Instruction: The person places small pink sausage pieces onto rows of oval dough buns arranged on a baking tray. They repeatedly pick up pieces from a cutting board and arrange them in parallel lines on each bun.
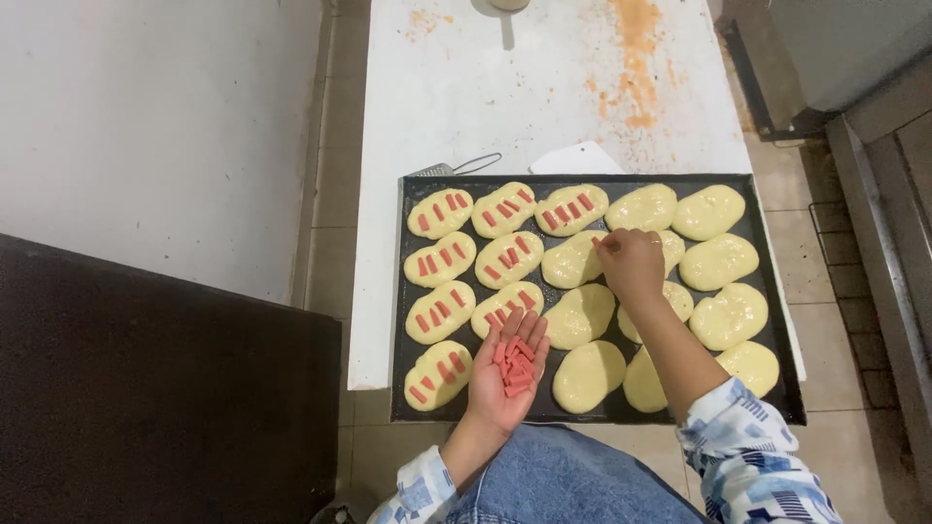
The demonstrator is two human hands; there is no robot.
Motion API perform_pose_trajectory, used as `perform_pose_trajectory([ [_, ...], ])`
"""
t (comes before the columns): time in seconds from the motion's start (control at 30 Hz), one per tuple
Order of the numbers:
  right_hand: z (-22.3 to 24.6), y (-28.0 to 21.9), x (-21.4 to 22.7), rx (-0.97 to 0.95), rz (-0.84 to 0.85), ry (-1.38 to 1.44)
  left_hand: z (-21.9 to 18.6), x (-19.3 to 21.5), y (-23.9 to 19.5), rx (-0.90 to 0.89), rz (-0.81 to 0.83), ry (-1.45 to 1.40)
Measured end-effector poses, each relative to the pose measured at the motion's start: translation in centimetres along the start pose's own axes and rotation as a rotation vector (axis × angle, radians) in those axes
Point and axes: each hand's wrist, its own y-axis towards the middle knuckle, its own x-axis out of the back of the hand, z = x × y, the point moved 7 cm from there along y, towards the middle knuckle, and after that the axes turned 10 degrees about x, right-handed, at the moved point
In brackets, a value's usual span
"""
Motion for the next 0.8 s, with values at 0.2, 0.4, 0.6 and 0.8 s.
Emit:
perform_pose_trajectory([
  [0.2,6.8,-3.6,4.3,0.272,-0.097,0.121,-0.9,0.4,0.3,-0.023,0.069,0.047],
  [0.4,17.2,-10.6,4.2,0.474,0.336,0.214,-1.3,0.5,1.0,-0.066,0.071,0.123],
  [0.6,16.3,-10.6,3.2,0.196,0.434,0.493,-1.1,0.6,1.2,-0.053,0.044,0.123],
  [0.8,9.1,-5.4,4.8,-0.33,0.135,0.85,-0.4,-1.1,-0.1,-0.007,0.029,0.084],
])
